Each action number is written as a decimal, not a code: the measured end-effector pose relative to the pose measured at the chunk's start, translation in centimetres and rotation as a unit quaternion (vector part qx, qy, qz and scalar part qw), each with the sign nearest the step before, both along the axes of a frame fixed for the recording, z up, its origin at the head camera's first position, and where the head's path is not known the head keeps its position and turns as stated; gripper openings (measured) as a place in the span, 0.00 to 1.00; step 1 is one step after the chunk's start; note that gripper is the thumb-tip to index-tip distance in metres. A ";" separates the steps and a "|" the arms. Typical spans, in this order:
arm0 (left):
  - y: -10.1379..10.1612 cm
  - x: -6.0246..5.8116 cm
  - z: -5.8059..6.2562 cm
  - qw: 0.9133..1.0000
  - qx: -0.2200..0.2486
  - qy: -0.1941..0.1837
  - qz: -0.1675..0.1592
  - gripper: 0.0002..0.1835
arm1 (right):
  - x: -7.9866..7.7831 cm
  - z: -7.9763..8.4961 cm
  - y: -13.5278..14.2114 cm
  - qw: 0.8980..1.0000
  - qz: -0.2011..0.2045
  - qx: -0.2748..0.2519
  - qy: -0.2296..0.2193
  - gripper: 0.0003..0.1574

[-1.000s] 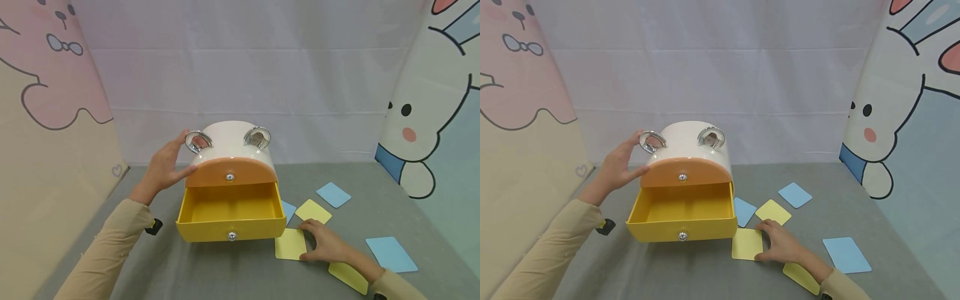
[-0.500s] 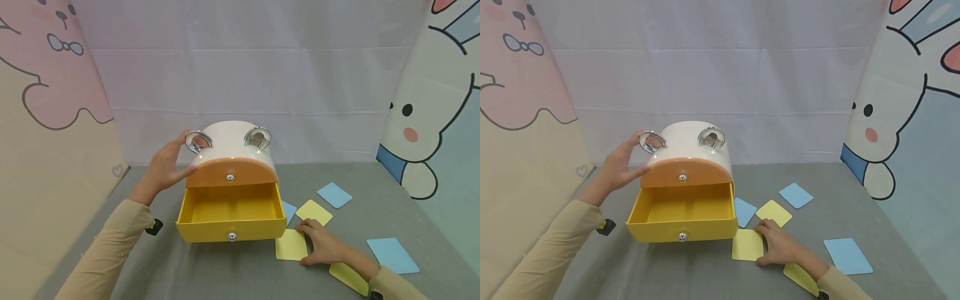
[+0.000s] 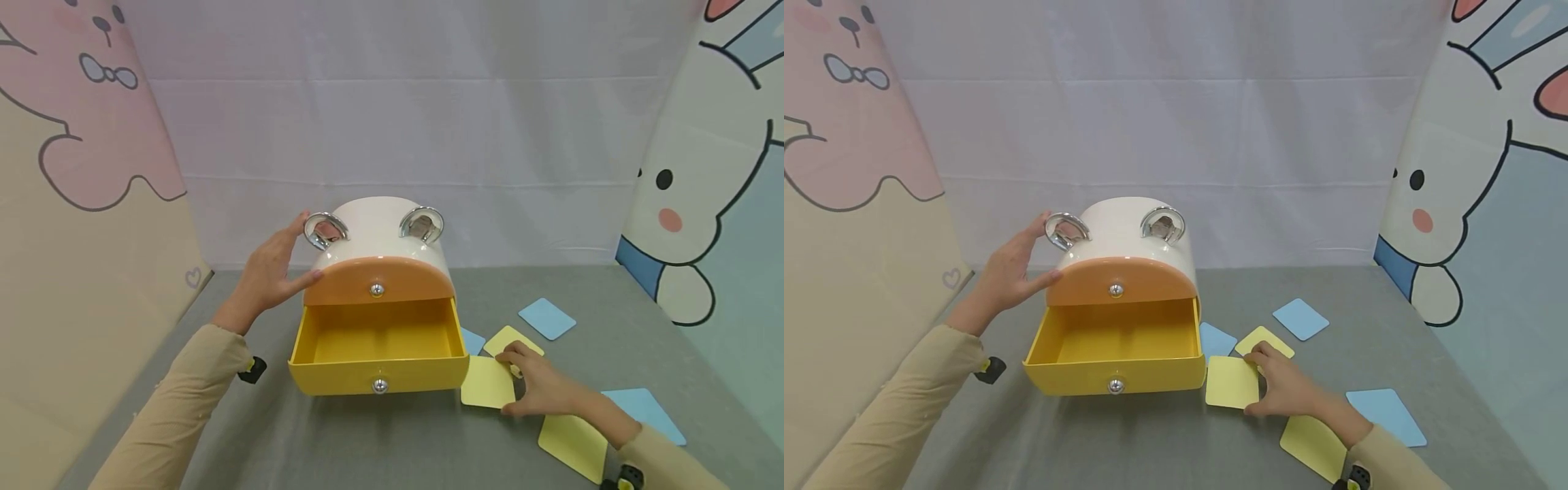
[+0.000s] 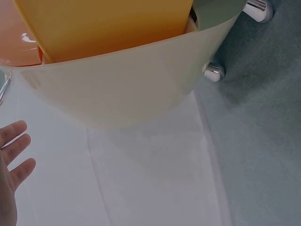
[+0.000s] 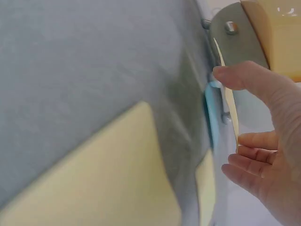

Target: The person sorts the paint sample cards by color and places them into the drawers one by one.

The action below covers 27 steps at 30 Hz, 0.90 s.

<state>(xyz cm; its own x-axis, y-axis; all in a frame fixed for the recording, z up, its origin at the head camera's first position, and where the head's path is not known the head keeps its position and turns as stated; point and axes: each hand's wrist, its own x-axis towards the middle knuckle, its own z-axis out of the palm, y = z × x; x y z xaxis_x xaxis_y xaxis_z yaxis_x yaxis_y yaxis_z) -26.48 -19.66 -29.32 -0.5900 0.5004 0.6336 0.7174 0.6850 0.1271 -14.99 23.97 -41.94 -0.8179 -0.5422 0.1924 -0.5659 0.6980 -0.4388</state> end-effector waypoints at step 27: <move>0.0 0.0 -0.2 1.000 0.004 0.003 0.000 0.50 | -0.6 13.6 -1.9 0.997 -0.029 0.008 0.076 0.47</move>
<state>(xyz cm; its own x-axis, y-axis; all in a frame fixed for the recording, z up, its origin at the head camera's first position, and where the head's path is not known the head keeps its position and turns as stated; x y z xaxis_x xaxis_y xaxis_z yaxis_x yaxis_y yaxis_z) -26.53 -19.63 -29.48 -0.5867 0.4956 0.6405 0.7179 0.6842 0.1282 -15.60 22.11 -28.37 -0.8106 -0.4986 0.3072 -0.5828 0.7382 -0.3396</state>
